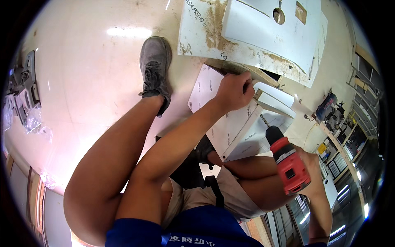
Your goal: The person sits on the floor and uses a cordless drill to fasten screws into white cabinet panels. They align the panels, drill multiple screws, and reposition the pieces to continue assembly.
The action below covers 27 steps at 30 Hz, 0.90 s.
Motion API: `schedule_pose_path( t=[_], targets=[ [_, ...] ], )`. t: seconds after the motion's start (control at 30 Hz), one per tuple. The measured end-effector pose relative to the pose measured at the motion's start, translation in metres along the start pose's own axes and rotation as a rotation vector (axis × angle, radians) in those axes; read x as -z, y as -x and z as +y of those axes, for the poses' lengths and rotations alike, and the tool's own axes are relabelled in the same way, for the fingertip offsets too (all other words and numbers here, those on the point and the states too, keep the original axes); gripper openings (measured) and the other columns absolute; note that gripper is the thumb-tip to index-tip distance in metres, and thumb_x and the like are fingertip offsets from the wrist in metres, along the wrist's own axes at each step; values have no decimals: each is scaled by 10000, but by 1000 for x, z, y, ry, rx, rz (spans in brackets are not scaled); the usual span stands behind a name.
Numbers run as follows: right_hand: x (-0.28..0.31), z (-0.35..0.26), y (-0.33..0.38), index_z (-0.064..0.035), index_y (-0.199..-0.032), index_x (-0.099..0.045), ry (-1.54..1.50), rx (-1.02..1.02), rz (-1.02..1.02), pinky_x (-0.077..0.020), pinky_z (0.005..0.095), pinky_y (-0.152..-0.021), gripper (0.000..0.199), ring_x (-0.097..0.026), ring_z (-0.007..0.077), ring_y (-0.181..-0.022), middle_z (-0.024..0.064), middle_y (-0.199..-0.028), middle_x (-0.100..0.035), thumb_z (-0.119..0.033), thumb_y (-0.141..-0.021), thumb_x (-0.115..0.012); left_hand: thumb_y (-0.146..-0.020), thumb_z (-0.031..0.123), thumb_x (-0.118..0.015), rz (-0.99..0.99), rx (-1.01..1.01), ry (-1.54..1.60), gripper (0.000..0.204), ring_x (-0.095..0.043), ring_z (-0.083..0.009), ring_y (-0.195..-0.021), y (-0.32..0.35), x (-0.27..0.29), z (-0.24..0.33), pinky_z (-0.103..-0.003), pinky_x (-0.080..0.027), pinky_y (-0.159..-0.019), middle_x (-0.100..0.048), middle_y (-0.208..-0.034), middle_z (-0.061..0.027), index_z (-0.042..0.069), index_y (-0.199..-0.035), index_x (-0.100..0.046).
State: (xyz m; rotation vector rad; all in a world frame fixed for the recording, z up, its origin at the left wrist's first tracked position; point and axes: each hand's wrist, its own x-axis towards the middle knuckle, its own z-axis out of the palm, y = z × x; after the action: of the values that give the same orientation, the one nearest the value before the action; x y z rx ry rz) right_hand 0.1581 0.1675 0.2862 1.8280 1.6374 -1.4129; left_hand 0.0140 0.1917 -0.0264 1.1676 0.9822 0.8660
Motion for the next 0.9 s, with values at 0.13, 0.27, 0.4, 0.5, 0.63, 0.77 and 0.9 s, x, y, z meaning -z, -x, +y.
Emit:
schedule_pose_path(
  t=[0.13, 0.27, 0.4, 0.5, 0.63, 0.77, 0.9],
  targets=[
    [1, 4, 3, 16, -1058, -645, -82, -61, -1, -534, 363, -641, 467, -690, 317, -683, 154, -829, -692, -195, -664, -782, -833, 80, -600, -32, 3, 43, 105, -586, -382, -561, -1, 1, 3, -448, -460, -553, -586, -623, -160, 32, -783, -521],
    [0, 4, -1, 7, -1016, -655, -114, -83, 17, -532, 370, -636, 416, -663, 326, -653, 152, -856, -688, -168, -664, -792, -853, 59, -562, -29, -51, 17, 83, -575, -368, -546, -1, 2, 1, -425, -450, -538, -572, -627, -165, 19, -798, -515],
    [-4, 5, 4, 18, -1103, -649, -24, -46, 44, -543, 370, -659, 498, -688, 340, -674, 165, -861, -700, -184, -673, -796, -854, 53, -549, -44, -30, 26, 68, -577, -375, -550, -1, 1, 0, -425, -448, -537, -566, -625, -167, 18, -805, -517],
    [-5, 10, 5, 28, -1152, -635, 22, -36, 39, -554, 366, -688, 571, -702, 339, -682, 166, -847, -703, -225, -666, -797, -838, 68, -569, -24, -42, 15, 77, -584, -387, -558, -2, 0, -1, -451, -458, -547, -571, -617, -167, 27, -793, -522],
    [7, 3, -2, 22, -1099, -642, 6, 35, 42, -546, 354, -677, 545, -698, 327, -687, 156, -838, -699, -240, -648, -798, -805, 98, -615, -22, -21, 17, 102, -595, -412, -571, -2, 0, -1, -494, -475, -554, -590, -605, -165, 46, -769, -535],
    [3, 5, 0, -6, -1029, -659, -45, 14, 34, -518, 356, -628, 452, -668, 316, -668, 121, -804, -676, -206, -646, -790, -804, 88, -610, -20, -31, 41, 94, -589, -416, -561, -1, 0, -1, -491, -469, -538, -592, -607, -165, 49, -767, -533],
    [-12, 29, 24, -23, -996, -663, -22, 63, 83, -513, 367, -624, 413, -662, 308, -664, 104, -828, -681, -177, -636, -795, -854, 44, -539, -34, -53, 27, 71, -568, -381, -548, 0, 0, -1, -437, -436, -530, -561, -620, -180, 11, -796, -514]
  ],
)
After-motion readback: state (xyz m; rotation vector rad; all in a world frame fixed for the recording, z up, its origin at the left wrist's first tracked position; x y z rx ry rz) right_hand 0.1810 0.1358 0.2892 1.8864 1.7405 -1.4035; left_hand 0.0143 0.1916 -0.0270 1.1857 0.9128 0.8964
